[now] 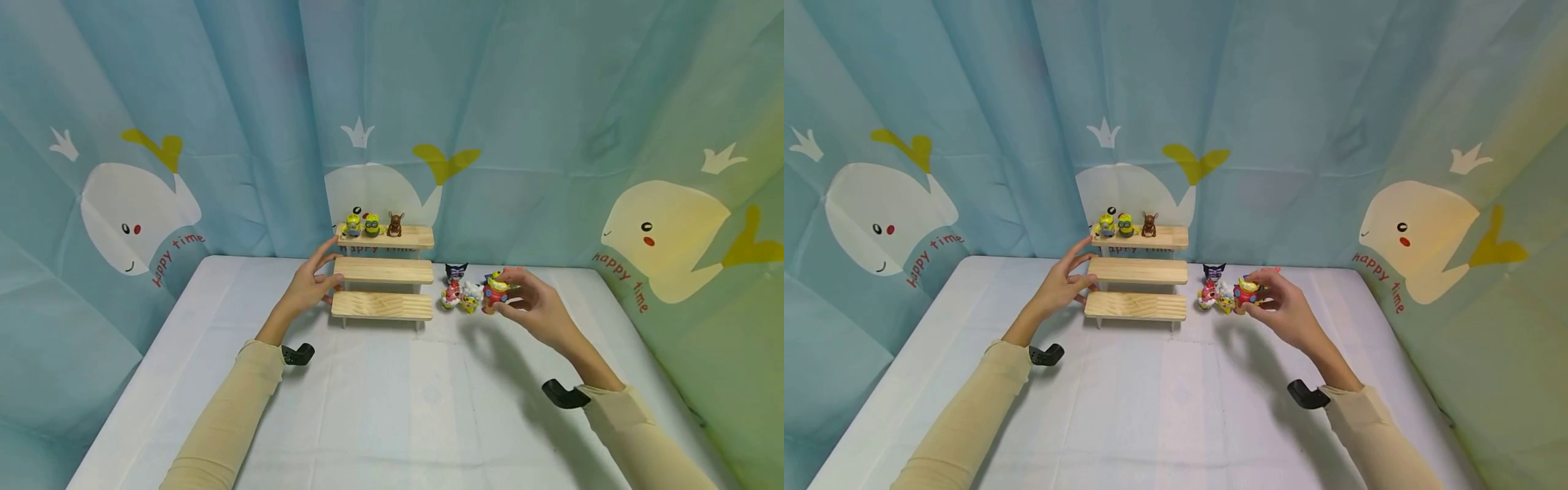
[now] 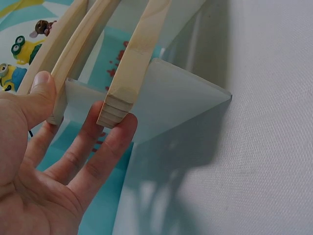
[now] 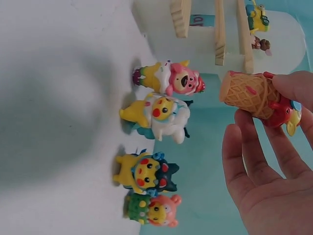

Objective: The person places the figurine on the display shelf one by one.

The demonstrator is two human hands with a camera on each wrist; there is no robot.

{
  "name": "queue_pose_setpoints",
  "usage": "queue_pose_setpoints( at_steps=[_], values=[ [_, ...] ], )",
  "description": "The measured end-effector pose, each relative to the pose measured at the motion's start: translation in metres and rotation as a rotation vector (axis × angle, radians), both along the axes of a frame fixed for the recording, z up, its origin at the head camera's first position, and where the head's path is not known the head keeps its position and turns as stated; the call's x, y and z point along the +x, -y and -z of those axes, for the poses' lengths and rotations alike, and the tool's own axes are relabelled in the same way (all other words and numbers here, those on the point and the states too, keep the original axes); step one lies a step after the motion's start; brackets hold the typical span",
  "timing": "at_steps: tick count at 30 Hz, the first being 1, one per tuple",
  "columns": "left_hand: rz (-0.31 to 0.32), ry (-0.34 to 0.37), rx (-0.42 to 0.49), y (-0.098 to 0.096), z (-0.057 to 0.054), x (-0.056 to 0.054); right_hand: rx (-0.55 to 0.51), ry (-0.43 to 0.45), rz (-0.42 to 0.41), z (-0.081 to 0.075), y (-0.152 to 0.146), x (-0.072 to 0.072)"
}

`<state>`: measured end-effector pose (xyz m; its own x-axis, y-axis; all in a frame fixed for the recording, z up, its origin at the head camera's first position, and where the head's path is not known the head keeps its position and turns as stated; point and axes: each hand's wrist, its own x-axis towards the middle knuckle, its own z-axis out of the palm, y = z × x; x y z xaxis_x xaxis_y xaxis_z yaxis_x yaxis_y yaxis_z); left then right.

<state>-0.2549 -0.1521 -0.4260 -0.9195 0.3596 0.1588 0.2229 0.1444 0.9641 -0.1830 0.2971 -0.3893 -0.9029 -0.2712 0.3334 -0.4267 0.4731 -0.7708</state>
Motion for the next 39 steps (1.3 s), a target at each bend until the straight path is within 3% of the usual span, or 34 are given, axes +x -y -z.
queue_pose_setpoints(
  at_steps=[12, 21, 30, 39],
  values=[
    [0.010, 0.015, 0.021, 0.001, 0.000, 0.001, 0.099, -0.012, -0.034, -0.041, 0.014, -0.023],
    [0.012, 0.007, 0.020, 0.001, 0.001, 0.001, 0.137, -0.039, -0.045, -0.062, 0.035, -0.046],
    [0.008, 0.012, 0.021, 0.001, 0.001, 0.000, 0.091, -0.034, -0.047, -0.071, 0.061, -0.072],
    [0.013, 0.012, 0.034, 0.001, 0.001, 0.001, 0.054, -0.018, -0.048, -0.070, 0.085, -0.096]
  ],
)
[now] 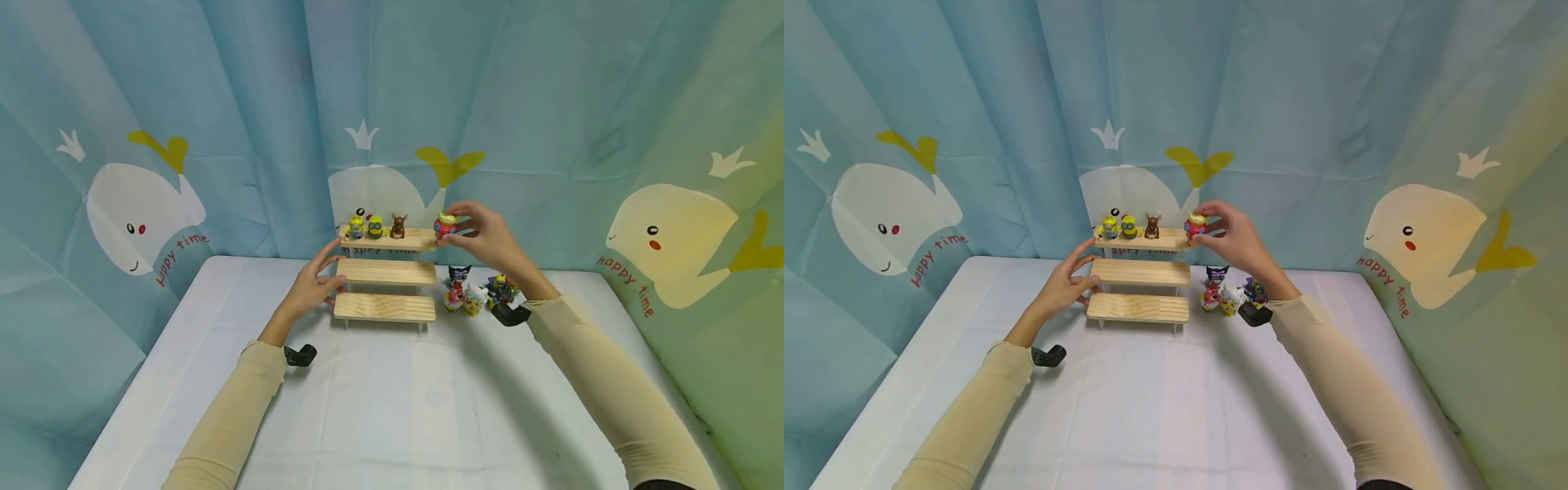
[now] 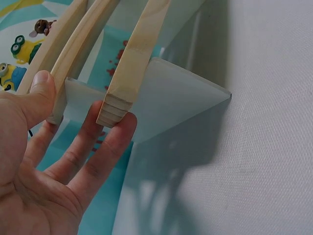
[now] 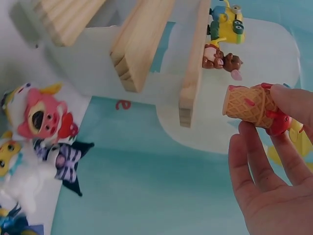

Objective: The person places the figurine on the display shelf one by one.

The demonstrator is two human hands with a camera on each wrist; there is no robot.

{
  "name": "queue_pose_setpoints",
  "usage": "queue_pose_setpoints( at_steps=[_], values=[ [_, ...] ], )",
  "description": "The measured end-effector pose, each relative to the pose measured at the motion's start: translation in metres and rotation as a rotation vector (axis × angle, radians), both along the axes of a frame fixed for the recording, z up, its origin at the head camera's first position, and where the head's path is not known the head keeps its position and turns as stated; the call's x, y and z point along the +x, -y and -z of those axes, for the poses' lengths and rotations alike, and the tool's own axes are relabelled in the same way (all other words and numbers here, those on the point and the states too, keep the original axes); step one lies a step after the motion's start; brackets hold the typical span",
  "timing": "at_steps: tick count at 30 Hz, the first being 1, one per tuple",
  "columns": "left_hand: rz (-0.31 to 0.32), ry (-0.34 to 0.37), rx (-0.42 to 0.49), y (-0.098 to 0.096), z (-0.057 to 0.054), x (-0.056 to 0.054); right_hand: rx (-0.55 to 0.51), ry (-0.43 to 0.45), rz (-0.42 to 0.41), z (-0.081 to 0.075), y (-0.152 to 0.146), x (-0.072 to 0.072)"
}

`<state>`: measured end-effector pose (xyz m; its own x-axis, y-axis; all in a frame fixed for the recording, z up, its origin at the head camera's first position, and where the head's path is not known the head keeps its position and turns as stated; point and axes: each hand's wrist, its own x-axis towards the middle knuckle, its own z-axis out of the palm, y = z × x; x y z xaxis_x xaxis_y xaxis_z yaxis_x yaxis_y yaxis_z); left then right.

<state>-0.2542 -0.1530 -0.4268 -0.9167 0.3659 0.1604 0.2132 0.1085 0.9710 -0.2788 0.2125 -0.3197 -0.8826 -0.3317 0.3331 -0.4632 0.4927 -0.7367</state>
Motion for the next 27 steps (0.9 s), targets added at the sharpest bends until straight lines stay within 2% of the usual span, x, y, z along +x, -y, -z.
queue_pose_setpoints(
  at_steps=[12, 22, 27],
  values=[
    [-0.020, 0.018, -0.011, -0.001, 0.000, 0.000, -0.030, -0.008, -0.026, 0.010, 0.025, -0.024],
    [-0.026, 0.021, -0.023, -0.001, 0.001, -0.001, -0.040, -0.011, -0.042, 0.018, 0.037, -0.035],
    [-0.025, 0.022, -0.025, 0.000, -0.001, -0.001, -0.031, 0.003, -0.037, 0.019, 0.041, -0.036]
  ],
)
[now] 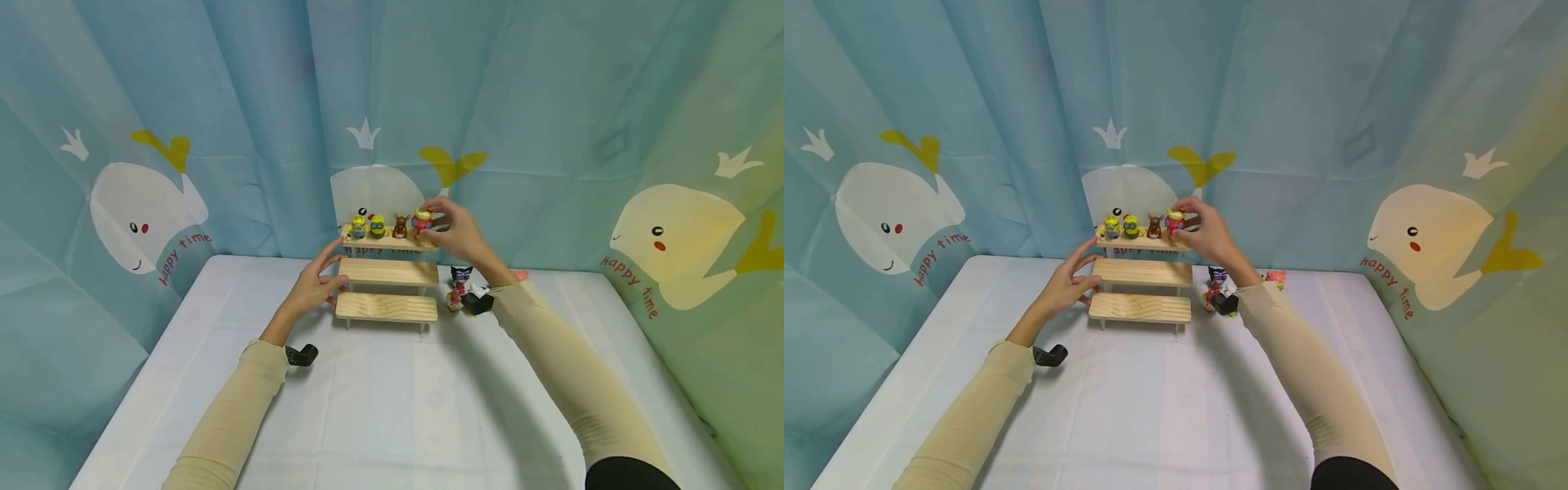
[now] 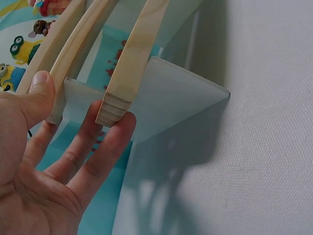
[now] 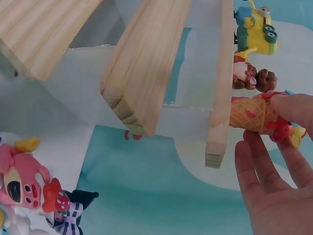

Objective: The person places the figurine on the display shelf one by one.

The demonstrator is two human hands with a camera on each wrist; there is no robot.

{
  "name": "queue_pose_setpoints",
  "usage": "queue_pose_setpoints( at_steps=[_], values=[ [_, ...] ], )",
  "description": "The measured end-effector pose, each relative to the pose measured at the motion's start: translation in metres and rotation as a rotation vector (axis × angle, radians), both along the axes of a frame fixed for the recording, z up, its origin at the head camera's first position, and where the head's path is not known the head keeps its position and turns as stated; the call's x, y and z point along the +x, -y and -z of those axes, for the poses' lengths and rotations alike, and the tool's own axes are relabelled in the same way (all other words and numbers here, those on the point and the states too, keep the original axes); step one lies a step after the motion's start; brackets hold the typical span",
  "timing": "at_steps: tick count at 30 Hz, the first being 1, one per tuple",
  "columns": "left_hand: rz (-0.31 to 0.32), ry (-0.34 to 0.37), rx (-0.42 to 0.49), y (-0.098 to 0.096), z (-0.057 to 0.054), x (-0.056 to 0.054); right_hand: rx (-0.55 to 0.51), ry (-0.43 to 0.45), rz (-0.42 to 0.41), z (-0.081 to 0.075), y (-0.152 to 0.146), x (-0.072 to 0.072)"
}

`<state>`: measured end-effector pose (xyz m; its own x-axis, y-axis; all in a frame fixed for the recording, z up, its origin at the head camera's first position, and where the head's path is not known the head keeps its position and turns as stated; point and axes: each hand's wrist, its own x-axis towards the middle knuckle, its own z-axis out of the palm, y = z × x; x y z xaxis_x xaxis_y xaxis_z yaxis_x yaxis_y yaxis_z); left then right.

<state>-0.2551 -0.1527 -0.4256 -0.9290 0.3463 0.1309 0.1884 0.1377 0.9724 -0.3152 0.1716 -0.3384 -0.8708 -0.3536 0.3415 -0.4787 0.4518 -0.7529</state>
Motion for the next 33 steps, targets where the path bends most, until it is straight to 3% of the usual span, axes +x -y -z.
queue_pose_setpoints(
  at_steps=[33],
  values=[
    [0.014, -0.008, 0.011, 0.0008, 0.0008, 0.0003, 0.026, 0.012, -0.042, 0.0016, 0.0012, -0.0018]
  ],
)
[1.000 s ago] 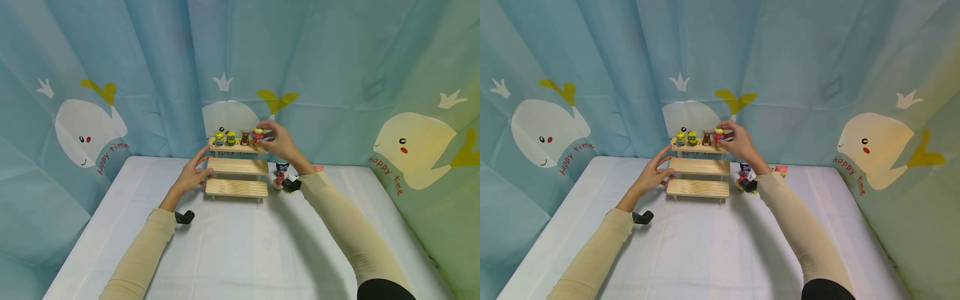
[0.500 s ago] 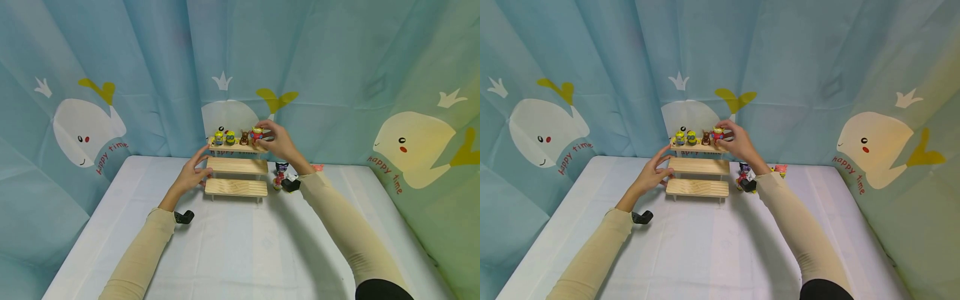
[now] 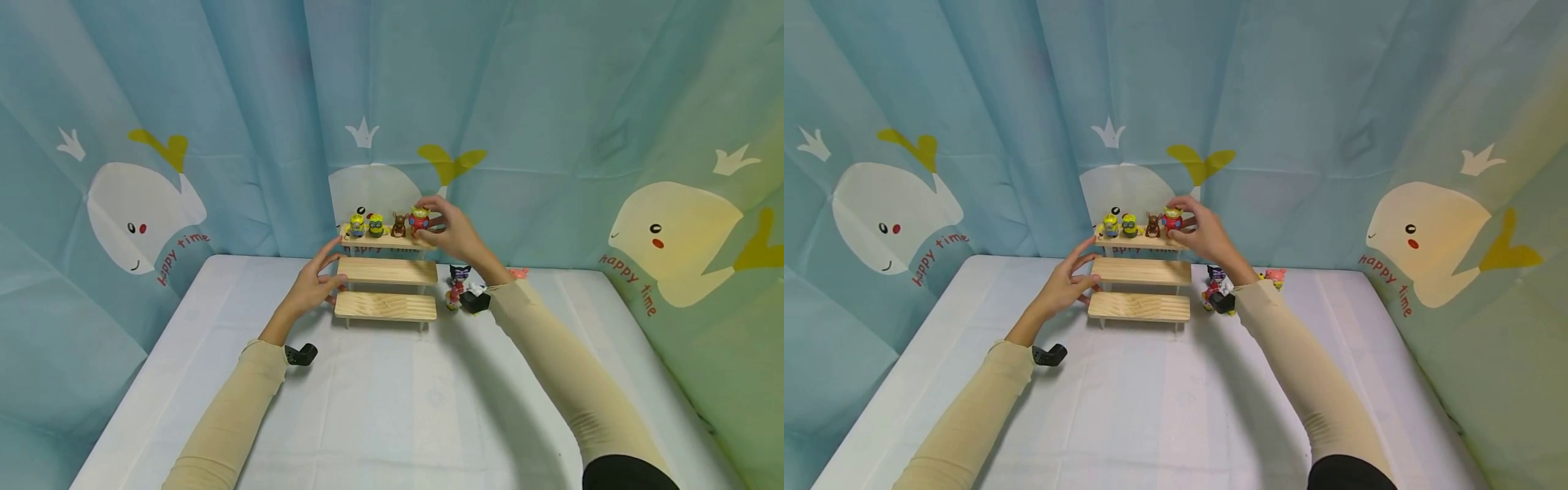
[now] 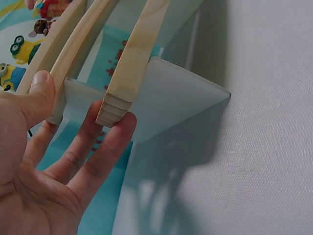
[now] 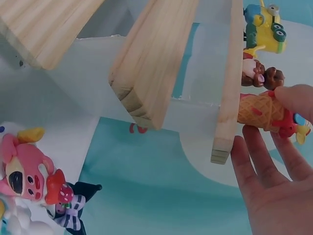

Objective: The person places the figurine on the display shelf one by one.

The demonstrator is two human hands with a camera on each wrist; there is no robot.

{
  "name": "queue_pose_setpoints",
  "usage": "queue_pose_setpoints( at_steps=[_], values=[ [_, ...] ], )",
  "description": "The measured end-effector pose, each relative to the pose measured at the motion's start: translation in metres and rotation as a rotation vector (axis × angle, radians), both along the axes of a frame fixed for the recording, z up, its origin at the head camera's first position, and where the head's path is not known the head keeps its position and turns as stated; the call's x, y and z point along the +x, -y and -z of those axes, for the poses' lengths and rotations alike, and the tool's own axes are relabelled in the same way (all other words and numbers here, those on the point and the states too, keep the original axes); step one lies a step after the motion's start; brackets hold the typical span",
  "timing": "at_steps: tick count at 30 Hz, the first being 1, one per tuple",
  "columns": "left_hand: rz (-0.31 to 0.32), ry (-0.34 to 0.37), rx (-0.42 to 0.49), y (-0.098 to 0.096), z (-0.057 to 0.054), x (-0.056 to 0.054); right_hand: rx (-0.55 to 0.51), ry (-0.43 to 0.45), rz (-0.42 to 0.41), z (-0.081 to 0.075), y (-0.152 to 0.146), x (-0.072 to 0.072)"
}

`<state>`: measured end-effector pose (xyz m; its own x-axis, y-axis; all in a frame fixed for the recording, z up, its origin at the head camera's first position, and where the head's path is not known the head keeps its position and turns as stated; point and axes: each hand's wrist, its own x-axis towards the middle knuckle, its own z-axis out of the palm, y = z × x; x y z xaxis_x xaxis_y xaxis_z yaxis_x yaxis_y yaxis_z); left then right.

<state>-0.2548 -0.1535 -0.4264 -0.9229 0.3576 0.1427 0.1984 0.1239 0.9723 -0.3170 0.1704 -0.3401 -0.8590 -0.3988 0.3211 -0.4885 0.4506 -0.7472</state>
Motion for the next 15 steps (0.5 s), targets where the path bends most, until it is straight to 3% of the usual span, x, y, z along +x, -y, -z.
queue_pose_setpoints(
  at_steps=[8, 15],
  values=[
    [-0.001, -0.002, 0.000, -0.001, -0.001, 0.001, 0.009, -0.024, -0.039, -0.001, -0.007, 0.005],
    [0.002, -0.002, 0.004, 0.000, -0.001, 0.001, 0.022, -0.066, -0.040, -0.017, -0.016, 0.032]
  ],
)
